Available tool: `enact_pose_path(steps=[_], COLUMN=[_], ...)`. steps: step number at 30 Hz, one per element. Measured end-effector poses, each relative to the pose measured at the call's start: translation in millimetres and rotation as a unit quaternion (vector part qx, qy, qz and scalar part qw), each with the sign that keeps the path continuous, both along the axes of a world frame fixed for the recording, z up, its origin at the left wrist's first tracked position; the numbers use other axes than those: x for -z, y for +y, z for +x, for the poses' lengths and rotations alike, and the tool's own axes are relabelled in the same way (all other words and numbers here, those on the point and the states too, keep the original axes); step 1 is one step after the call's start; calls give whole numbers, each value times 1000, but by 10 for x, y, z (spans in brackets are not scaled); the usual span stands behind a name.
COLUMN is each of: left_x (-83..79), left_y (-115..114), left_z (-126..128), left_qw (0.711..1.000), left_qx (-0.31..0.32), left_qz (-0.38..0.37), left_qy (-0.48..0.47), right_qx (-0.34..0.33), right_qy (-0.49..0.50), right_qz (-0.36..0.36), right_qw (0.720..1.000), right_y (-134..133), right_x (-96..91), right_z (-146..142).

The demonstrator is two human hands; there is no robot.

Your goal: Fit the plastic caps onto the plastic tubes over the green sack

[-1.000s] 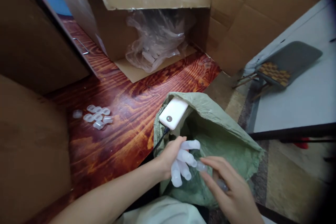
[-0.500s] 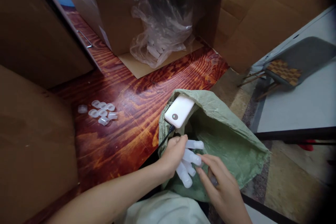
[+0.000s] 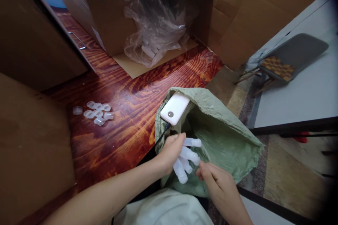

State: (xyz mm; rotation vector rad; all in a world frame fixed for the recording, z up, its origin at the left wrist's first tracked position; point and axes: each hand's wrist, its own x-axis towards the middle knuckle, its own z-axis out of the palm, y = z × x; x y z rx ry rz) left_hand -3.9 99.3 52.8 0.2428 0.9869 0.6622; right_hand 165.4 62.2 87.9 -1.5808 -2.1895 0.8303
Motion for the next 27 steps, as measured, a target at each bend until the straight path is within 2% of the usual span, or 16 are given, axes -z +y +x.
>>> enact_pose_path(steps=[3,6,8,12,16,19,23,27], left_x=[21,33,34,16,-5,-13,-22,-36], left_y=[-15,-36,-45,-57,-62,-61,-65,-81], left_z=[6,13,15,13,15,21,24,30], left_qw=[999,998,997,997,996,996,998,999], left_qx=[22,45,56,61,61,67,52,38], left_qz=[27,35,35,45,50,39,36,16], left_qy=[7,18,25,26,28,31,27,5], right_qx=[25,-66,-93,-84,-94,-82,-113,-68], right_qy=[-13,-61,-97,-61,-82,-59,-80,-61], right_qz=[60,71,73,117,82,100,94,119], right_qw=[998,993,988,988,989,990,986,989], right_y=[-62,-111,-145,-207,-216,-212,-215,-225], right_x=[16,81,124,169,202,203,188,171], right_z=[69,151,195,238,256,260,265,235])
